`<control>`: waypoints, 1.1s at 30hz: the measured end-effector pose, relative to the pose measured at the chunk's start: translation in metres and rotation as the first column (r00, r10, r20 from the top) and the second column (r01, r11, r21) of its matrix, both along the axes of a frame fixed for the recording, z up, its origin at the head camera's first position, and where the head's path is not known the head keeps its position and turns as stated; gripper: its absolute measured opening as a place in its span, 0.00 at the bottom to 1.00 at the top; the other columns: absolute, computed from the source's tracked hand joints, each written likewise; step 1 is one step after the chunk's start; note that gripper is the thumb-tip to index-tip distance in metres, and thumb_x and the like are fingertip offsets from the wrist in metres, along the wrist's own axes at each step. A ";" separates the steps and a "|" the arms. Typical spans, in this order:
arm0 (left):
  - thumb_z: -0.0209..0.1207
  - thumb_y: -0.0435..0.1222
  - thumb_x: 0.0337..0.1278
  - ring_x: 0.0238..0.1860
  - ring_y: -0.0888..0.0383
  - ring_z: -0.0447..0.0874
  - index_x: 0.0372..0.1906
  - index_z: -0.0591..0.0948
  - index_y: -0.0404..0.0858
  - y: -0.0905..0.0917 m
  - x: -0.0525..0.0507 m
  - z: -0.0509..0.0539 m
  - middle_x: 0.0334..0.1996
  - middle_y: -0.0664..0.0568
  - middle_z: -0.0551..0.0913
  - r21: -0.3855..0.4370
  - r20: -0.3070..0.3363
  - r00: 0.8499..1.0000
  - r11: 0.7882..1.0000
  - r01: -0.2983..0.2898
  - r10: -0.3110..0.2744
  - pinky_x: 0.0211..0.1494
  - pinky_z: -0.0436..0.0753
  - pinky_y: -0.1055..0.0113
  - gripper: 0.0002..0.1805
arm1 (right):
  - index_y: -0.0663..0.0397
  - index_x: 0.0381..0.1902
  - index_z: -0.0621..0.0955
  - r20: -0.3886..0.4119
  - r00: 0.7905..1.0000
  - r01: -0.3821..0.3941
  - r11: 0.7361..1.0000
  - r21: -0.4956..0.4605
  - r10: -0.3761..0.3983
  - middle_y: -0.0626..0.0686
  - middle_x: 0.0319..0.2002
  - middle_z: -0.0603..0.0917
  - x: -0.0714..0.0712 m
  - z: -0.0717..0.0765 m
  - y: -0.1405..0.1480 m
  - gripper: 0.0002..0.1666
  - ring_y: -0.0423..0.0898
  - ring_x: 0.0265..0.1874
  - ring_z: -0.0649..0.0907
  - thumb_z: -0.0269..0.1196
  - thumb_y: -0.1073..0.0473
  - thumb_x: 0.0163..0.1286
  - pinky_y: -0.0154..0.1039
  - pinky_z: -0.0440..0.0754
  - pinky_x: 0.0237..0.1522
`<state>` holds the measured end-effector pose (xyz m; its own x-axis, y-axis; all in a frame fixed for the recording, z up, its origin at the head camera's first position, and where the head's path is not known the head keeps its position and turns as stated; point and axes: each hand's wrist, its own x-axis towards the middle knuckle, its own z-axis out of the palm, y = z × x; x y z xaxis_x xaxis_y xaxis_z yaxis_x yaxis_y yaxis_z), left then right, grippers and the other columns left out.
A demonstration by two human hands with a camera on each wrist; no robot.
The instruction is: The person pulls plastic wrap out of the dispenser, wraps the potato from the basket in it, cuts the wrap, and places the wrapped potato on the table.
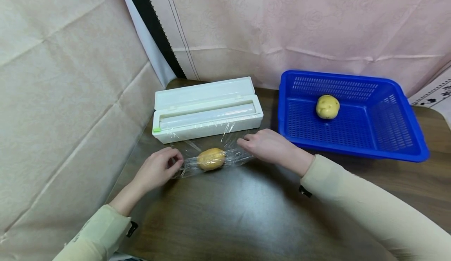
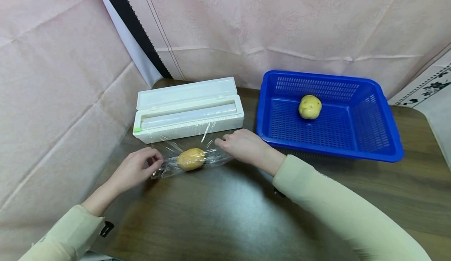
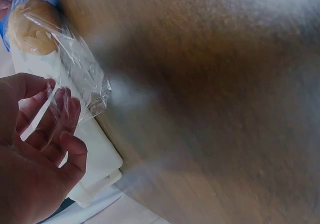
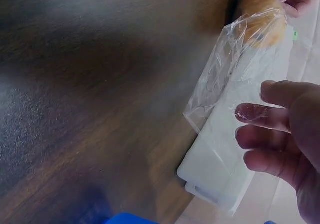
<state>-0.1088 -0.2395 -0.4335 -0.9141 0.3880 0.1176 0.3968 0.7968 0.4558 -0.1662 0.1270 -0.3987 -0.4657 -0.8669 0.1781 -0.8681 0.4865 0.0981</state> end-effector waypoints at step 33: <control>0.69 0.29 0.56 0.49 0.41 0.83 0.55 0.86 0.36 0.017 0.005 0.002 0.48 0.41 0.84 -0.065 -0.319 0.945 0.996 0.059 -0.077 0.49 0.83 0.41 0.19 | 0.55 0.38 0.82 0.077 0.997 0.023 1.000 -0.007 -0.022 0.51 0.28 0.87 -0.005 -0.022 -0.004 0.03 0.49 0.20 0.85 0.68 0.65 0.71 0.47 0.83 0.22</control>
<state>-0.1039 -0.2223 -0.4314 -0.8027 0.4615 0.3778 0.5688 0.7829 0.2521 -0.1714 0.1232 -0.4204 -0.4978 -0.8545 0.1483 -0.8617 0.5067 0.0275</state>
